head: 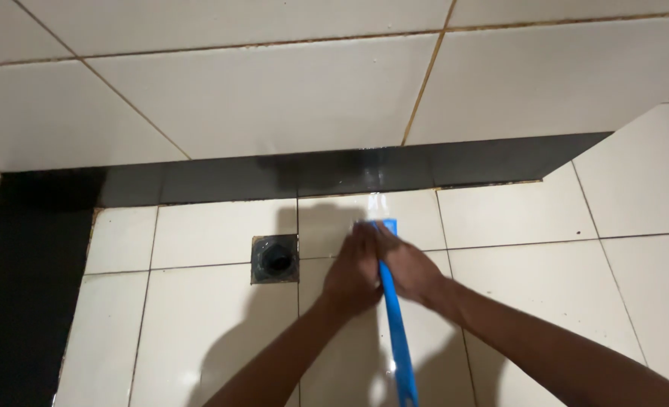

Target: The person uses a blue scrub brush to clean the white tiled floor of a bathroom. They scrub the area around a square floor drain and along the black skirting tiles at the base of the wall, moving the brush back and forth to clean the surface.

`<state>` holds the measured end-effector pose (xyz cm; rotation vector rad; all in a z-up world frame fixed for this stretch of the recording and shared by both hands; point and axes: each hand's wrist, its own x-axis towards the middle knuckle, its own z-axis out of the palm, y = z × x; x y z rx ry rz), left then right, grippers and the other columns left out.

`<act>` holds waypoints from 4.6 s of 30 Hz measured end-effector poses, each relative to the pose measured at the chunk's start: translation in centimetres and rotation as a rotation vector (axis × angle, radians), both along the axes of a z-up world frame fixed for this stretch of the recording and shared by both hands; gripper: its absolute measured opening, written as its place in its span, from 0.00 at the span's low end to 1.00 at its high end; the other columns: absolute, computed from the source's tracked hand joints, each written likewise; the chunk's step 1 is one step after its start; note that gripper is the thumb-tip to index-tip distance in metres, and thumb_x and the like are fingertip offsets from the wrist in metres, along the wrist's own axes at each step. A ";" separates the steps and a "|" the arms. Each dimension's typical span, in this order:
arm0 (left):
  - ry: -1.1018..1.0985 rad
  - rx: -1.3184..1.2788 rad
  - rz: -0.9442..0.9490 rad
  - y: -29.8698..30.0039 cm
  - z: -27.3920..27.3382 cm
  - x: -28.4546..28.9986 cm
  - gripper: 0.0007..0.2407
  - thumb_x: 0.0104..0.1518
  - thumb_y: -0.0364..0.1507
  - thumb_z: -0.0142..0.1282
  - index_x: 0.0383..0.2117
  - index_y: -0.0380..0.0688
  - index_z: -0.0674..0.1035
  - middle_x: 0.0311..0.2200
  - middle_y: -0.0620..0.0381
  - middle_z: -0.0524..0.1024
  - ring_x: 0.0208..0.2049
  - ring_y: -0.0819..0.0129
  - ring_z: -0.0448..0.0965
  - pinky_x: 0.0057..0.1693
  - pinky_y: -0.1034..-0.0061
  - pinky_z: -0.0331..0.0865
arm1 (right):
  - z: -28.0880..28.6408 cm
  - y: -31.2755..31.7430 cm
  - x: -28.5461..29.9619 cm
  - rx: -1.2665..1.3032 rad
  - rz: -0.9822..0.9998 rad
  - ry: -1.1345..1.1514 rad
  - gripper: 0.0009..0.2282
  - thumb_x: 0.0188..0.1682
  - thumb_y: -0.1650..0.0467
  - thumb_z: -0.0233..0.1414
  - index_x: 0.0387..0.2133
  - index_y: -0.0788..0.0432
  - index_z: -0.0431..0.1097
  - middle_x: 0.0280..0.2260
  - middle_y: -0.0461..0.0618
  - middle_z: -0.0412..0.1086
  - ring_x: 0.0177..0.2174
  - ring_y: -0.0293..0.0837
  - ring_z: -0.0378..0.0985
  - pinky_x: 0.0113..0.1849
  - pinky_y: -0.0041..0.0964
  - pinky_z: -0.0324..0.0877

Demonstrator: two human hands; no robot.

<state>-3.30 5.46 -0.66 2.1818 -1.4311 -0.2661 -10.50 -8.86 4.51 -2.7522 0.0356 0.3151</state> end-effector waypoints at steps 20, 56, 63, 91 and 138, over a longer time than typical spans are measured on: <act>-0.249 0.041 0.024 -2.3 0.3 5.9 0.35 0.51 0.34 0.57 0.62 0.20 0.58 0.63 0.23 0.58 0.68 0.33 0.57 0.73 0.54 0.49 | -1.6 -1.7 5.3 0.058 0.112 -0.279 0.26 0.42 0.71 0.53 0.55 0.71 0.65 0.58 0.69 0.64 0.59 0.61 0.63 0.66 0.49 0.42; -0.153 0.037 0.042 6.2 -2.4 1.0 0.26 0.57 0.29 0.52 0.61 0.25 0.63 0.62 0.28 0.63 0.64 0.36 0.63 0.69 0.56 0.59 | 1.2 6.2 1.1 0.120 -0.018 0.083 0.24 0.45 0.75 0.53 0.57 0.70 0.63 0.59 0.70 0.64 0.55 0.63 0.72 0.53 0.45 0.73; -0.297 -0.063 0.058 7.4 -2.2 0.6 0.26 0.57 0.28 0.51 0.59 0.20 0.64 0.60 0.22 0.65 0.64 0.35 0.65 0.70 0.56 0.57 | -2.9 6.5 0.0 0.172 0.067 -0.179 0.26 0.36 0.81 0.57 0.53 0.74 0.65 0.57 0.72 0.65 0.61 0.62 0.65 0.63 0.47 0.64; -0.301 0.015 0.124 5.1 -3.2 3.7 0.26 0.57 0.26 0.49 0.62 0.20 0.62 0.62 0.25 0.61 0.65 0.38 0.62 0.69 0.55 0.56 | -1.8 5.6 4.0 -0.009 0.149 -0.119 0.23 0.33 0.81 0.54 0.46 0.77 0.68 0.60 0.77 0.59 0.63 0.65 0.60 0.63 0.44 0.57; 0.160 -0.238 0.067 8.5 0.8 2.1 0.12 0.50 0.21 0.57 0.41 0.39 0.76 0.46 0.44 0.74 0.51 0.43 0.73 0.58 0.56 0.70 | -3.7 7.5 1.0 0.155 0.107 -0.109 0.21 0.35 0.82 0.57 0.46 0.74 0.68 0.60 0.75 0.58 0.63 0.64 0.61 0.57 0.43 0.67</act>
